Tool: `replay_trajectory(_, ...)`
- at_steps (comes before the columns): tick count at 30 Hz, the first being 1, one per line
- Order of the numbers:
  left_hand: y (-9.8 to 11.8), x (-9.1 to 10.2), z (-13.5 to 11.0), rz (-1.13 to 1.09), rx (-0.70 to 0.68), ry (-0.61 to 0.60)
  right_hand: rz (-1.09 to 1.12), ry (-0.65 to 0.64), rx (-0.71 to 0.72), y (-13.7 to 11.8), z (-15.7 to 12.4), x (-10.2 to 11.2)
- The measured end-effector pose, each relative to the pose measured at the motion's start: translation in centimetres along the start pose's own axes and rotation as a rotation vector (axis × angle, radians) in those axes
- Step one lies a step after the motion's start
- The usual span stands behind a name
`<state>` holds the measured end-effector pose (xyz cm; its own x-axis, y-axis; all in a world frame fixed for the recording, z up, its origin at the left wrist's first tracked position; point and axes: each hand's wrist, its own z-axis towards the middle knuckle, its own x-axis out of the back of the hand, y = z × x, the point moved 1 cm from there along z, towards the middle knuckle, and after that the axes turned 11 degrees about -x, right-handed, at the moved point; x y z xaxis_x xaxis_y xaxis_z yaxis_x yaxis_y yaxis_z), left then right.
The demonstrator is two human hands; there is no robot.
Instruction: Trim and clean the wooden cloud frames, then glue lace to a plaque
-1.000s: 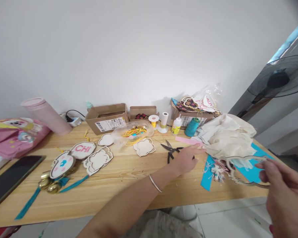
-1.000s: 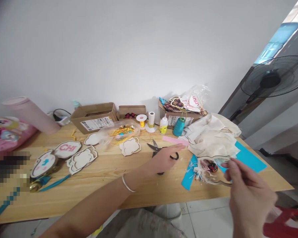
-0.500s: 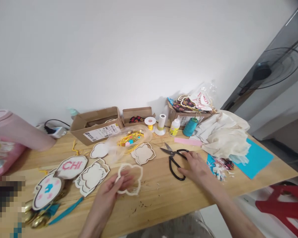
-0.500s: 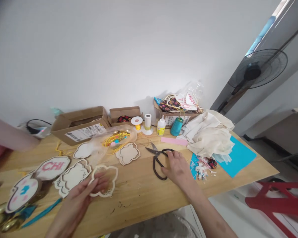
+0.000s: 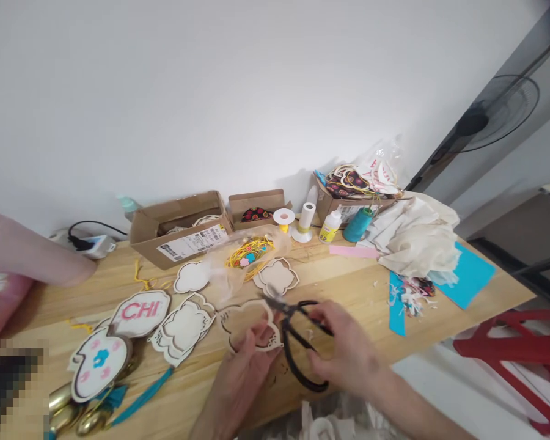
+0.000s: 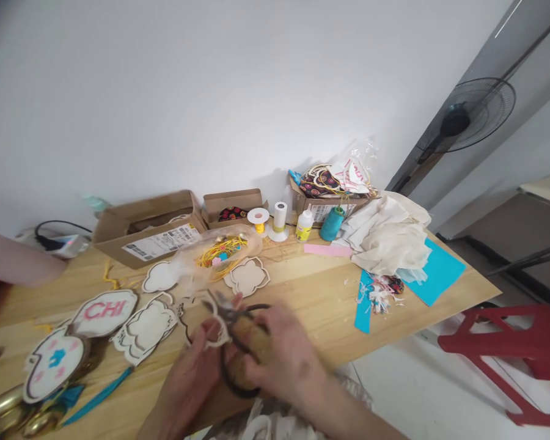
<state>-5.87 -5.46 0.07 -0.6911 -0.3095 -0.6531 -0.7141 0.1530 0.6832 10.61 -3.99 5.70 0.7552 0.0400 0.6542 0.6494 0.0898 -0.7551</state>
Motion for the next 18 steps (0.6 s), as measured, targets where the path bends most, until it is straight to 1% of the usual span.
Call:
replay_trajectory(2, 0.8, -1.2, -0.1, -0.055, -0.038, 0.065, 0.121, -0.089, 0.143, -1.1, -0.3, -2.5)
replay_trajectory(3, 1.4, -1.3, -0.2, -0.070, -0.053, 0.107, 0.165, -0.094, 0.169, -1.2, -0.3, -3.6)
replay_trajectory(4, 2.2, -1.2, -0.3, -0.071, -0.084, 0.163, 0.191, -0.069, 0.174, -1.0, -0.3, -4.6)
replay_trajectory(6, 3.9, -0.2, -0.6, -0.062, -0.162, 0.270, 0.155, 0.001, 0.148, -0.2, -0.4, -6.4)
replay_trajectory(7, 4.8, 0.6, -0.7, -0.062, -0.209, 0.307, 0.090, 0.001, 0.155, 0.5, -0.5, -7.2)
replay_trajectory(9, 6.1, 2.2, -1.0, -0.066, -0.300, 0.316, -0.100, -0.111, 0.207, 2.4, -0.8, -8.0)
replay_trajectory(10, 6.6, 3.0, -1.1, -0.069, -0.330, 0.297, -0.202, -0.172, 0.228, 3.5, -0.9, -7.9)
replay_trajectory(11, 6.9, 3.8, -1.2, -0.074, -0.353, 0.276, -0.291, -0.193, 0.216, 4.8, -1.0, -7.3)
replay_trajectory(12, 7.0, 4.5, -1.2, -0.077, -0.366, 0.259, -0.362, -0.147, 0.150, 6.0, -1.0, -6.2)
replay_trajectory(14, 6.8, 5.5, -1.0, -0.088, -0.367, 0.225, -0.450, 0.002, 0.019, 7.8, -0.8, -3.5)
replay_trajectory(15, 6.6, 5.7, -0.9, -0.094, -0.354, 0.209, -0.471, 0.067, -0.011, 7.9, -0.6, -2.4)
replay_trajectory(16, 6.4, 5.8, -0.8, -0.100, -0.339, 0.191, -0.477, 0.102, -0.010, 7.6, -0.3, -1.7)
replay_trajectory(17, 6.2, 5.8, -0.7, -0.104, -0.326, 0.175, -0.465, 0.098, 0.025, 6.7, 0.0, -1.7)
replay_trajectory(18, 6.0, 5.6, -0.7, -0.106, -0.316, 0.162, -0.441, 0.064, 0.088, 5.4, 0.4, -2.4)
